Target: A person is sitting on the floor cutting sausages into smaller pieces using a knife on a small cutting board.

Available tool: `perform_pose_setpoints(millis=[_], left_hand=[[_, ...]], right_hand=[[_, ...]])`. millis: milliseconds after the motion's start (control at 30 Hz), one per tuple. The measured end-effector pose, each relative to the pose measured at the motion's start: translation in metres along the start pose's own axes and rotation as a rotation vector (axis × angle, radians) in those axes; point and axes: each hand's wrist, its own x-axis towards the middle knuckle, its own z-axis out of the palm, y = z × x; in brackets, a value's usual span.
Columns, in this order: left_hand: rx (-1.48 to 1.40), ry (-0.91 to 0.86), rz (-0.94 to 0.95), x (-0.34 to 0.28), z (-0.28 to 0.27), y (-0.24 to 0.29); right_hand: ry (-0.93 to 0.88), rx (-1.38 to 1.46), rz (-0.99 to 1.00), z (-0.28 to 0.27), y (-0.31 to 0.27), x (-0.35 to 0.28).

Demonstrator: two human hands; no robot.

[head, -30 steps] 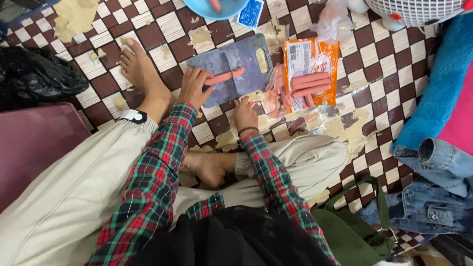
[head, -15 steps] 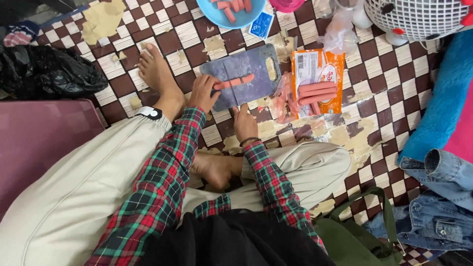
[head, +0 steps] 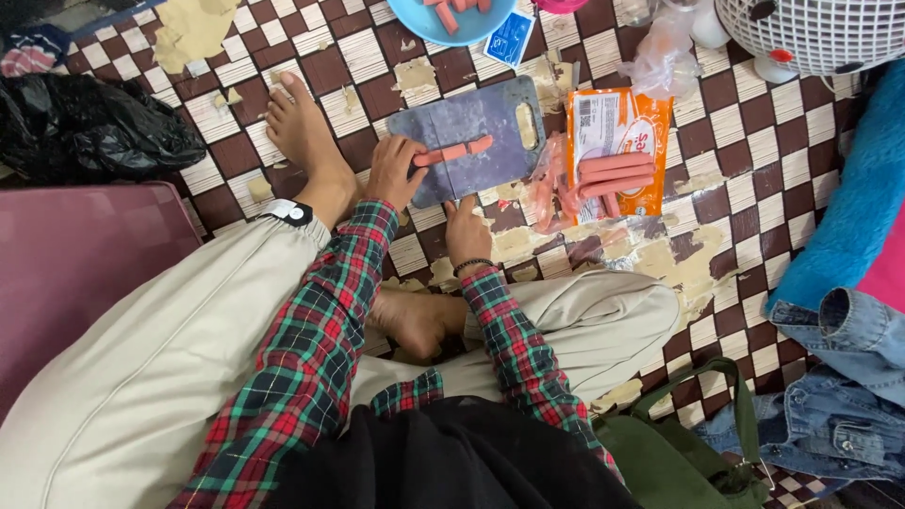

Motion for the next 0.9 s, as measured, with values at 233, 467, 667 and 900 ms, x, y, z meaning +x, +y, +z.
perform_pose_setpoints(millis=[233,467,667,900], left_hand=[[0.056,-0.239,0.501,-0.025,0.026,0.006],[0.023,0.020,-0.639,0.031,-0.015,-0.001],[0.033,-0.062,-0.629,0.031,-0.029,0.008],[0.181,-0.213,0.821,-0.013,0.055,0.068]], right_hand=[[-0.005,-0.104,0.011,0.039,0.009,0.015],[-0.020,-0.098,0.053,0.052,0.010,0.022],[-0.147,0.301,-0.073,-0.005,0.042,0.020],[-0.079,0.554,0.118,-0.117,0.081,-0.008]])
